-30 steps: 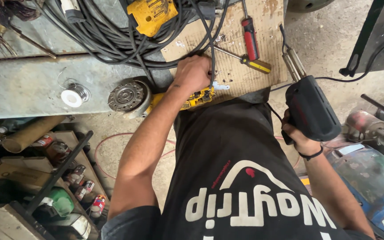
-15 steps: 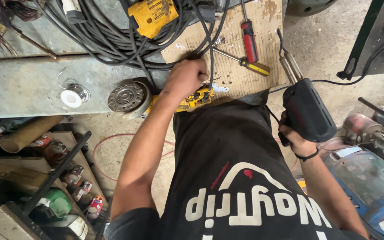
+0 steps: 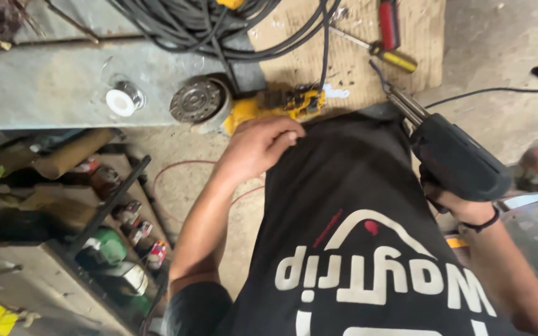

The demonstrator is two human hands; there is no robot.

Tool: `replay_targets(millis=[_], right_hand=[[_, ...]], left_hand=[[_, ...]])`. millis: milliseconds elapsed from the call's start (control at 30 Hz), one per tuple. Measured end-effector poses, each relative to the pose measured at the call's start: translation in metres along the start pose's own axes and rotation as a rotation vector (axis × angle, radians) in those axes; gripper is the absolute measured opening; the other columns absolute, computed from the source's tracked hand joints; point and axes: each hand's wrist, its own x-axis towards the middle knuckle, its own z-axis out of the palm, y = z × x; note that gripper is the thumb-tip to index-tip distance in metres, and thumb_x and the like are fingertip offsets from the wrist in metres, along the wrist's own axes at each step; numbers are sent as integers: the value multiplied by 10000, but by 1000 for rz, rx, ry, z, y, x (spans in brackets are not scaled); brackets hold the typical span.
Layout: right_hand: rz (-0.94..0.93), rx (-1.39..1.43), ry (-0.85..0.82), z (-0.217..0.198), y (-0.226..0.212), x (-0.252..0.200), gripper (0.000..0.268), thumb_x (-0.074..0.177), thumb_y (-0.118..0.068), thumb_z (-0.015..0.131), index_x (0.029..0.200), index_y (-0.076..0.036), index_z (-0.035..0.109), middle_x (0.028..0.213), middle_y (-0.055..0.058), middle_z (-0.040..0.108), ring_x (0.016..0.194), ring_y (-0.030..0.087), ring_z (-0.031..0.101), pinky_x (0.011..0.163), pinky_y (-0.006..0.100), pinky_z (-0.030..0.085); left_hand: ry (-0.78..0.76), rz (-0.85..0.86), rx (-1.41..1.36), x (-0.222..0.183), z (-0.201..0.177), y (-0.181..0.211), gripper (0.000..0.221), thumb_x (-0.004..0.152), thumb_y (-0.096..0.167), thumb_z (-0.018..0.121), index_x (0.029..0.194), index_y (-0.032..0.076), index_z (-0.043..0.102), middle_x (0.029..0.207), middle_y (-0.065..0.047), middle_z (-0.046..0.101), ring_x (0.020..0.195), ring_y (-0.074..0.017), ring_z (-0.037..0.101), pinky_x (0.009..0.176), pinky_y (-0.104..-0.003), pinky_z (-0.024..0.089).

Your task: Soldering wires and components inside a power tool using a soldering gun and screwdriver

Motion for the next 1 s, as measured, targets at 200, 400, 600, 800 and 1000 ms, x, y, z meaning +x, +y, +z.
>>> replay_targets(millis=[200, 400, 600, 800, 1000], right_hand=[[36, -20, 92, 23, -59, 21, 766, 758, -84, 770, 1472, -23, 501, 1477, 128, 554, 1319, 220, 509, 1233, 413, 368], [140, -110, 54, 25, -78, 34, 500, 834, -109, 756, 1310, -43, 618, 1151, 49, 650, 1014, 152, 541, 913, 328, 493], [144, -32, 57, 26, -74, 36, 278, 804, -22, 768, 1074, -57, 714, 1003, 27, 702, 868, 112, 579, 811, 306, 521], [10, -151, -11, 19, -67, 39, 327, 803, -41, 780, 1125, -30, 724, 1125, 54, 725, 1003, 131, 603, 1013, 326, 504], [24, -158, -40, 20, -74, 42, 250, 819, -17, 731, 1069, -26, 722, 1025, 35, 718, 923, 119, 583, 923, 318, 510]], left_hand=[[-160, 45, -7, -4, 42, 0, 203, 1031, 314, 543, 1141, 185, 654, 1137, -1, 714, 1080, -247, 679, 877, -394, 493], [-115, 5, -24, -11, 44, 0, 192, 1016, 308, 564, 1113, 165, 647, 1087, 1, 717, 1026, -251, 681, 827, -400, 485], [-76, 7, -53, -13, 50, -7, 189, 1009, 297, 586, 1127, 163, 648, 1107, 1, 723, 1042, -249, 691, 830, -394, 493], [-89, 10, -40, -10, 52, -8, 204, 1017, 312, 566, 1133, 161, 639, 1108, -6, 718, 1052, -251, 687, 842, -401, 492], [-91, 8, -48, -9, 51, -8, 186, 1016, 302, 576, 1129, 165, 631, 1103, -7, 718, 1042, -249, 690, 846, -392, 490]])
